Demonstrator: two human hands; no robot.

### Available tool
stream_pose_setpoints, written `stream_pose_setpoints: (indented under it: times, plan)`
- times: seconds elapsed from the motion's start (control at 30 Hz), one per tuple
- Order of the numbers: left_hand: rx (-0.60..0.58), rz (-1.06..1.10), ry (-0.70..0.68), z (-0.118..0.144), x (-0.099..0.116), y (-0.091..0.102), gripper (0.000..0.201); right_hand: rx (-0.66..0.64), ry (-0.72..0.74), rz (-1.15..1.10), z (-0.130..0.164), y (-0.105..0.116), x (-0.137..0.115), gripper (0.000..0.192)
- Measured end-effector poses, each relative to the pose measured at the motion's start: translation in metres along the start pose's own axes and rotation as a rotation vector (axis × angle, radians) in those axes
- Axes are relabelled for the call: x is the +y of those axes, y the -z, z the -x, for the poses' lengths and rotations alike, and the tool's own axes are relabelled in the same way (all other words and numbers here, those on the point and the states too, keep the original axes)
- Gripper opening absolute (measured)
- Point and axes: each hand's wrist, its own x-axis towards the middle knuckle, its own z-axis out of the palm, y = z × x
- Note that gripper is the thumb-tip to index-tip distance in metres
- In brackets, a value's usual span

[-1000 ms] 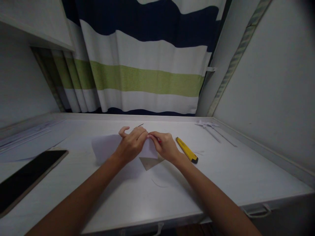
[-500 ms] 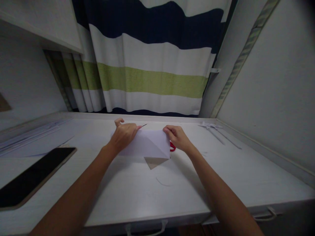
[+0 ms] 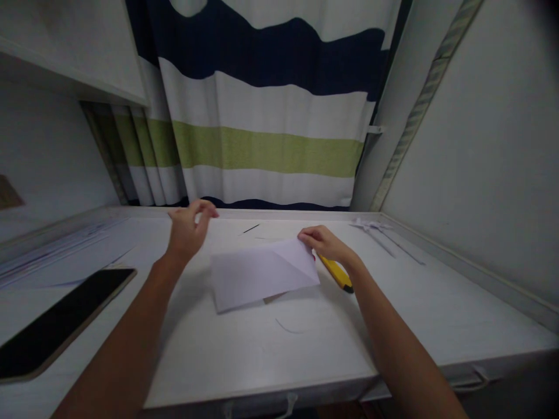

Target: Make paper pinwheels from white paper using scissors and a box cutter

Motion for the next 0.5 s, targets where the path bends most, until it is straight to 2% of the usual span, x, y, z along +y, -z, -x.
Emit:
stream_pose_setpoints:
  times: [0.07,0.1,0.13,0.2,0.27,0.37,0.43,0.5]
  plan:
    - [-0.341,0.206,-0.116,0.005,0.024,-0.006,0.028,-0.068,-0.02,-0.121,0.0,-0.008,-0.009,0.026]
    - [-0.538,0.29,-0.141,0.009,0.035,-0.01,0.028,-0.051,-0.013,-0.169,0.0,-0.012,-0.014,0.026]
    - [-0.687,0.359,-0.139,0.013,0.043,-0.014,0.027,-0.018,-0.013,-0.216,0.0,-0.015,-0.019,0.026]
    - [-0.866,0.461,-0.077,0.02,0.052,-0.022,0.03,0.059,-0.022,-0.345,-0.001,-0.019,-0.026,0.029]
    - [-0.897,0.62,0.079,0.025,0.053,-0.029,0.032,0.154,-0.043,-0.535,-0.002,-0.02,-0.03,0.036]
    - [-0.827,0.921,0.313,0.03,0.051,-0.037,0.032,0.201,-0.009,-0.801,-0.005,-0.025,-0.034,0.036]
    - [-0.886,1.088,0.307,0.031,0.054,-0.043,0.039,0.124,0.043,-0.894,-0.006,-0.032,-0.037,0.035]
    - [-0.958,1.151,0.213,0.031,0.062,-0.049,0.049,0.065,0.047,-0.944,-0.007,-0.042,-0.041,0.039]
